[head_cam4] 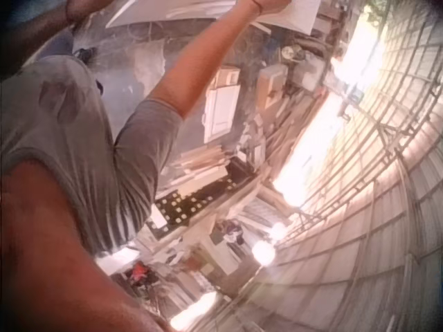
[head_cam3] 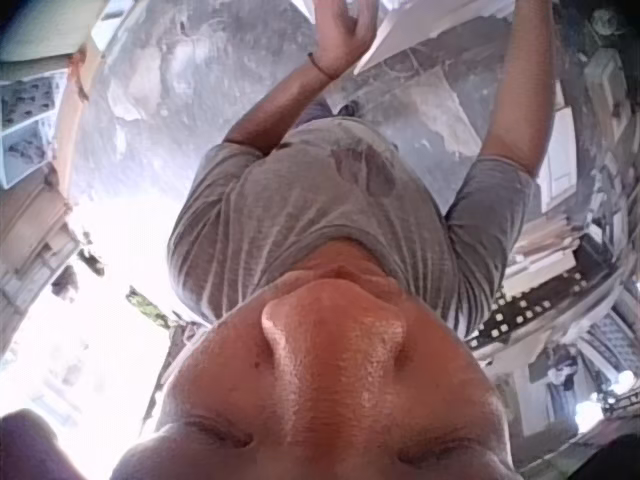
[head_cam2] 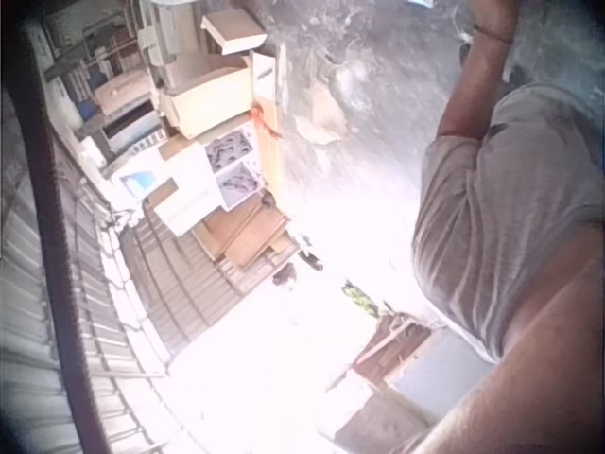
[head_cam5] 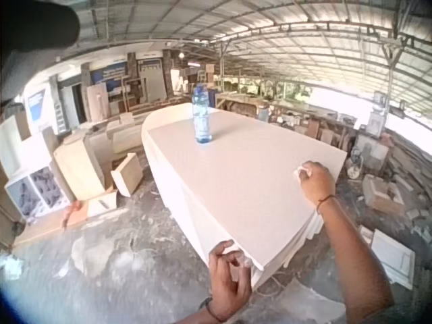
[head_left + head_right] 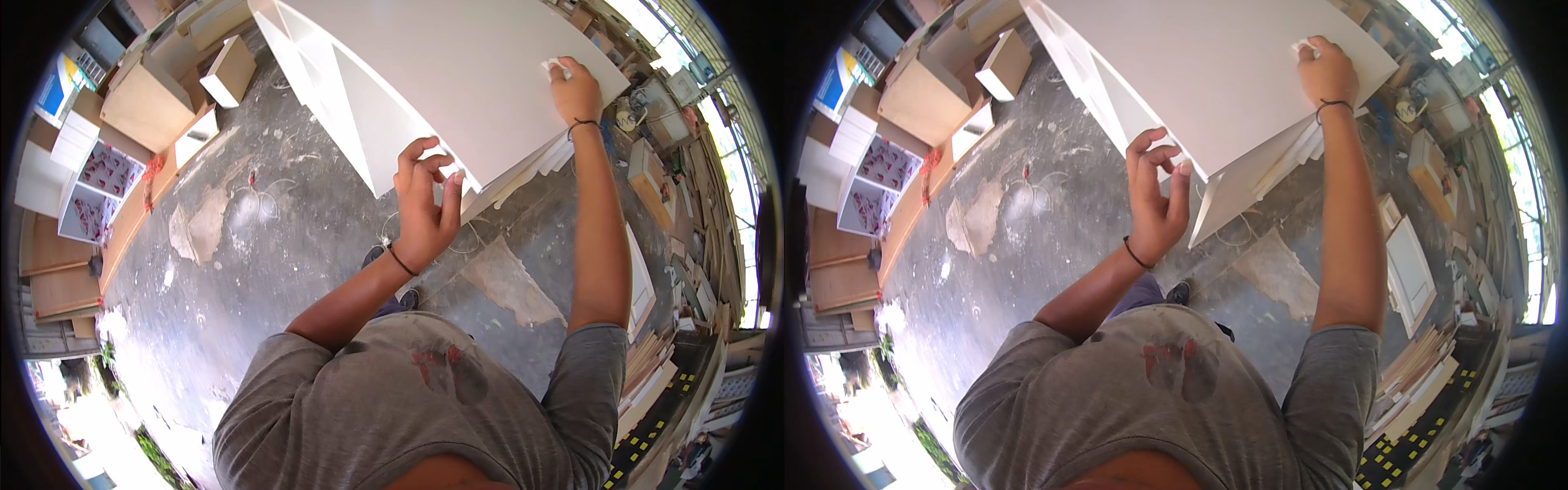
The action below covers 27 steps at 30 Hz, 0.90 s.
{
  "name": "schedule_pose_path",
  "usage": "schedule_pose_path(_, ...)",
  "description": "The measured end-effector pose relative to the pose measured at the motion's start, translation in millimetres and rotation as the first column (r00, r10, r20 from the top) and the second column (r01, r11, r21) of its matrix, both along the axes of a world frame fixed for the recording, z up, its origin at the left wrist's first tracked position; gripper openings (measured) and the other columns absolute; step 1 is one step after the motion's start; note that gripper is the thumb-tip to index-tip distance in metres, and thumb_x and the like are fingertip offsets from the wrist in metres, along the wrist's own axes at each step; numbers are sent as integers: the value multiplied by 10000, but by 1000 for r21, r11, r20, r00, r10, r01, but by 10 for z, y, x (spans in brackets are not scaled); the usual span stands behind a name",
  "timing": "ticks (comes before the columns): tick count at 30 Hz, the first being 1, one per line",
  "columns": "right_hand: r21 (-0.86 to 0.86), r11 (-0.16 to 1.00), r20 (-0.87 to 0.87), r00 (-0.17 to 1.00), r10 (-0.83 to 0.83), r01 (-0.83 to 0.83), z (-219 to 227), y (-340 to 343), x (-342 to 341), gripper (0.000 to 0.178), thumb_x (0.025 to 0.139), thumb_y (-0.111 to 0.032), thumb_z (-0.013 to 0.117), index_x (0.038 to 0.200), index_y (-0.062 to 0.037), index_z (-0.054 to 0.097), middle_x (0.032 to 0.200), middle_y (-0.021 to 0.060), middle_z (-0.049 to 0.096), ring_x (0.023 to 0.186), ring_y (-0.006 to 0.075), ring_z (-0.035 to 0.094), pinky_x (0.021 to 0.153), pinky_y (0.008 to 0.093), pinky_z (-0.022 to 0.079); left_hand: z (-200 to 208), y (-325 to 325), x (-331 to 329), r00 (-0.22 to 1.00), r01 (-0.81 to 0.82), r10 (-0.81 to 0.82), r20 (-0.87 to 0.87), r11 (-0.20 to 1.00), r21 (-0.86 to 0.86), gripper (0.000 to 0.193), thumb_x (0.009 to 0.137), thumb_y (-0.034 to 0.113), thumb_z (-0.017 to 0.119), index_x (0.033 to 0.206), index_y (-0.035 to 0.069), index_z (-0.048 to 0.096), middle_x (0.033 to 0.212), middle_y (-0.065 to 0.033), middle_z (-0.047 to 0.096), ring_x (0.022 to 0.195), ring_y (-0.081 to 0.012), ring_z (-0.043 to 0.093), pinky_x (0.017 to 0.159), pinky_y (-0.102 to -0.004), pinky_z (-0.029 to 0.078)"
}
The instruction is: The person wipes the edges and surfaces of a white shelving unit with a cloth, pours liquid from a water bottle onto the cloth, and continues wiping the unit before moving some wooden components.
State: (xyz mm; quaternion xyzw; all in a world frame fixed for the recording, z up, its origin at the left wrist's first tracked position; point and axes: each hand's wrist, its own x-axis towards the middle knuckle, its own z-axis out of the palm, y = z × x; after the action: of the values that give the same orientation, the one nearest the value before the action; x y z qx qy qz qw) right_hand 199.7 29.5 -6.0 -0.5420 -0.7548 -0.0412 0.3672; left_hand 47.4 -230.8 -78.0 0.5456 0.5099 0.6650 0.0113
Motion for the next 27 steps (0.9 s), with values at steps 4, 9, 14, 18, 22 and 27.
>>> schedule_pose_path(4, 17, 1000, -39, 999, 4, -3, 5, -55, -56, 258, 844, -322, 574, 1022, -155, 658, 1009, 125, 649, 934, 336, 617, 807, 421, 493, 61, -45, 91, 999, 2, -3, 43, 1000, 21, 166, 853, -27, 531, 1018, -14, 521, 1183, -191, 471, 1010, -249, 503, 826, -310, 426)
schedule_pose_path(9, 52, 998, -84, 996, 41, -37, 40, -152, -168, 214, 814, -263, 607, 968, -127, 666, 954, 139, 649, 883, 346, 621, 768, 427, 501, -34, 32, 133, 999, 2, -2, 39, 1000, -9, 242, 917, 30, 464, 1150, -25, 432, 1229, -132, 408, 992, -165, 466, 861, -283, 390)
schedule_pose_path(14, -32, 999, -124, 992, 26, -30, 76, -193, -140, 203, 828, -240, 573, 966, -123, 665, 960, 121, 648, 871, 322, 624, 765, 412, 499, -129, 176, 102, 947, 26, -57, 315, 994, 102, 281, 960, 105, 455, 1212, -1, 389, 1258, -93, 366, 995, -133, 435, 830, -259, 384)
schedule_pose_path(18, -51, 998, -131, 991, 28, -35, 86, -212, -139, 199, 830, -229, 566, 965, -120, 663, 958, 113, 649, 867, 308, 625, 758, 403, 499, -108, 200, 112, 921, 62, -106, 376, 990, 126, 284, 975, 133, 437, 1213, -15, 389, 1247, -109, 368, 991, -136, 420, 849, -265, 367)
schedule_pose_path(22, -50, 998, -131, 991, 39, -46, 91, -236, -159, 197, 833, -228, 560, 960, -118, 663, 952, 112, 644, 858, 308, 627, 752, 409, 503, -179, 219, 145, 940, -13, -30, 340, 992, 125, 256, 984, 164, 431, 1206, 37, 421, 1274, -88, 364, 1041, -139, 430, 867, -257, 372)
schedule_pose_path(27, -35, 998, -129, 991, 46, -51, 79, -236, -127, 195, 837, -227, 552, 950, -119, 669, 943, 116, 636, 842, 311, 630, 743, 420, 511, -185, 241, 205, 926, -25, -19, 377, 994, 111, 244, 985, 172, 420, 1190, 40, 421, 1230, -75, 380, 1048, -139, 424, 873, -252, 360)
